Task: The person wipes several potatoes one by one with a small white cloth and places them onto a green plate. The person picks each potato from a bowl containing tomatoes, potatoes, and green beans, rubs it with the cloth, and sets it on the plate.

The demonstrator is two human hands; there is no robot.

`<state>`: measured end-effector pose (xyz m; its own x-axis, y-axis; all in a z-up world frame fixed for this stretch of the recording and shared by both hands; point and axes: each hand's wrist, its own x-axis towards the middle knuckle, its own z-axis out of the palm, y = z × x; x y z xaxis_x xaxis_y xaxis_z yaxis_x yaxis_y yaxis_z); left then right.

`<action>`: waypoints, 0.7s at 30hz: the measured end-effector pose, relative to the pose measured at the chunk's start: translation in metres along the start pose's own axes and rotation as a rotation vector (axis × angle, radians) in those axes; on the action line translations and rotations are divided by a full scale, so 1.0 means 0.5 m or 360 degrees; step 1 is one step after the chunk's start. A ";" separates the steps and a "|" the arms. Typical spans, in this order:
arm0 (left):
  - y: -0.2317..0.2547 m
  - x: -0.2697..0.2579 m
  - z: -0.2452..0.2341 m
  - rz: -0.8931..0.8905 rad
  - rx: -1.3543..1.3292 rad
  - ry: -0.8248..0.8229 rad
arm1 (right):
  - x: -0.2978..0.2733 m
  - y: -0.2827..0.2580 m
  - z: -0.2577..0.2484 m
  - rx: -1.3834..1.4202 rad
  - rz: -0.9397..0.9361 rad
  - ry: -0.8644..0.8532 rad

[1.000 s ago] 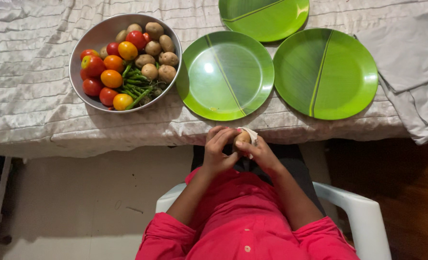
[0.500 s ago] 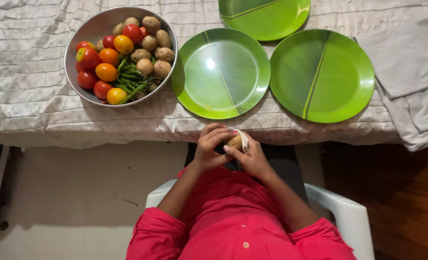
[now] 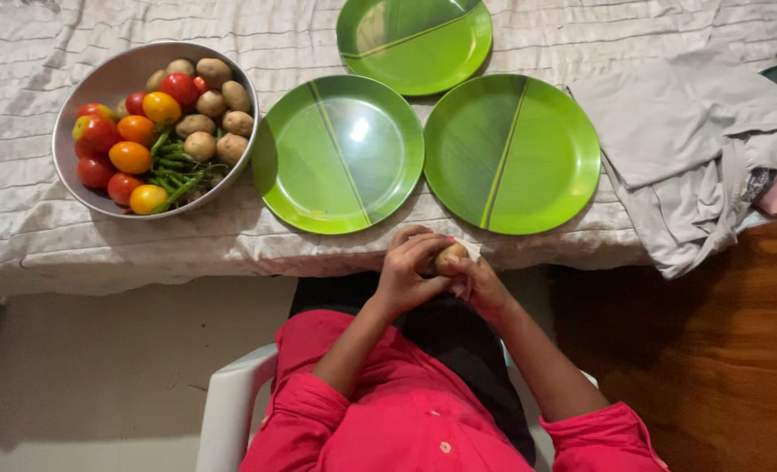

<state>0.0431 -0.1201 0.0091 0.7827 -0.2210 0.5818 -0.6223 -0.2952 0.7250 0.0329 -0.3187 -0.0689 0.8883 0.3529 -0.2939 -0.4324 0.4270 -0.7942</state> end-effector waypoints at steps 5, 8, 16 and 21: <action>0.024 0.008 0.027 -0.0041 0.0067 0.0076 | 0.003 0.020 -0.048 0.0280 0.0122 0.0077; 0.029 0.007 0.020 -0.0048 0.0136 0.0095 | 0.005 0.013 -0.021 0.0362 0.0133 0.0082; 0.042 0.010 0.036 -0.0084 0.0210 0.0107 | -0.015 -0.043 0.031 0.0463 0.0001 0.0017; 0.052 0.029 0.062 -0.0050 0.0356 0.0195 | -0.026 -0.084 0.050 0.0451 -0.0177 0.0003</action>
<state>0.0389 -0.1597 0.0249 0.7858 -0.0982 0.6107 -0.5691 -0.5016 0.6516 0.0357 -0.3203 -0.0183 0.9327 0.2895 -0.2150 -0.3584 0.6784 -0.6414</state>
